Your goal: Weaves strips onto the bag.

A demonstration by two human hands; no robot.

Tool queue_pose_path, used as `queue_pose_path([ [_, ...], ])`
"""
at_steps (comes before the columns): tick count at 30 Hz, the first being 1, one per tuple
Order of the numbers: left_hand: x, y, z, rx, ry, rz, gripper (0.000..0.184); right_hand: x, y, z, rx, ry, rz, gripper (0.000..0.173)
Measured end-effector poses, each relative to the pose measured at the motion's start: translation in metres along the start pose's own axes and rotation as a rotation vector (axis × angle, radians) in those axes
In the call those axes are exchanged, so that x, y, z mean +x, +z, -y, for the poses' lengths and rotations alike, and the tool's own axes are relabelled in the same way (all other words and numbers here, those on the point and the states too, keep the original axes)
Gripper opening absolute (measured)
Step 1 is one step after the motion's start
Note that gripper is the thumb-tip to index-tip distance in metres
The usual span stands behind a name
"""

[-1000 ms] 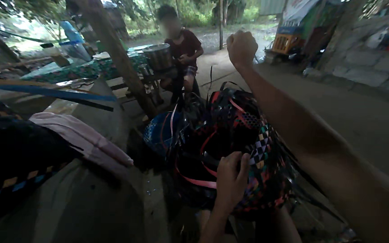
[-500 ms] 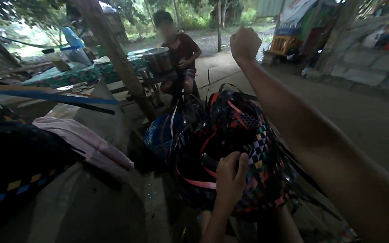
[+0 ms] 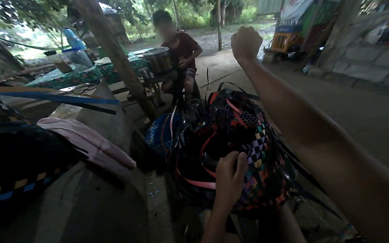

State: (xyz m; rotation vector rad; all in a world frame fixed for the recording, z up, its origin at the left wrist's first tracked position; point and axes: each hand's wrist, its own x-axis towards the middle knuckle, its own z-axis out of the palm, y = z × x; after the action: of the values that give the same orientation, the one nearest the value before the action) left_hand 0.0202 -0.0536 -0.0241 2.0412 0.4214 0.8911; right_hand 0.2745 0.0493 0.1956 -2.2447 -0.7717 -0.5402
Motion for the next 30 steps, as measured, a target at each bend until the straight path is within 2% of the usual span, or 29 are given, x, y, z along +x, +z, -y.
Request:
queue_pose_path([
  [6,0.001,0.002,-0.001,0.008,0.015,-0.003,0.045,-0.001,-0.004,-0.003,0.001,0.009,0.010,0.037],
  [12,0.002,0.002,-0.002,0.161,0.094,-0.006,0.028,-0.023,-0.004,-0.016,0.217,0.025,0.005,0.038],
  [17,0.009,0.001,-0.008,0.281,0.044,0.061,0.023,-0.091,0.009,-0.056,0.579,0.051,0.162,0.044],
  [20,0.016,-0.008,-0.006,0.228,-0.004,0.132,0.026,-0.153,0.005,-0.087,0.667,0.006,0.310,0.050],
  [22,0.024,-0.012,0.004,0.152,0.012,0.148,0.025,-0.191,0.003,-0.106,0.711,-0.025,0.358,0.043],
  [26,0.041,-0.016,0.007,0.036,-0.009,0.161,0.020,-0.263,-0.025,-0.130,0.566,-0.170,0.429,0.033],
  [29,0.052,-0.016,-0.009,0.108,-0.063,0.212,0.020,-0.283,-0.039,-0.134,0.350,-0.196,0.683,0.038],
  [30,0.056,-0.015,-0.017,0.162,-0.089,0.257,0.023,-0.288,-0.034,-0.138,0.308,-0.243,0.640,0.041],
])
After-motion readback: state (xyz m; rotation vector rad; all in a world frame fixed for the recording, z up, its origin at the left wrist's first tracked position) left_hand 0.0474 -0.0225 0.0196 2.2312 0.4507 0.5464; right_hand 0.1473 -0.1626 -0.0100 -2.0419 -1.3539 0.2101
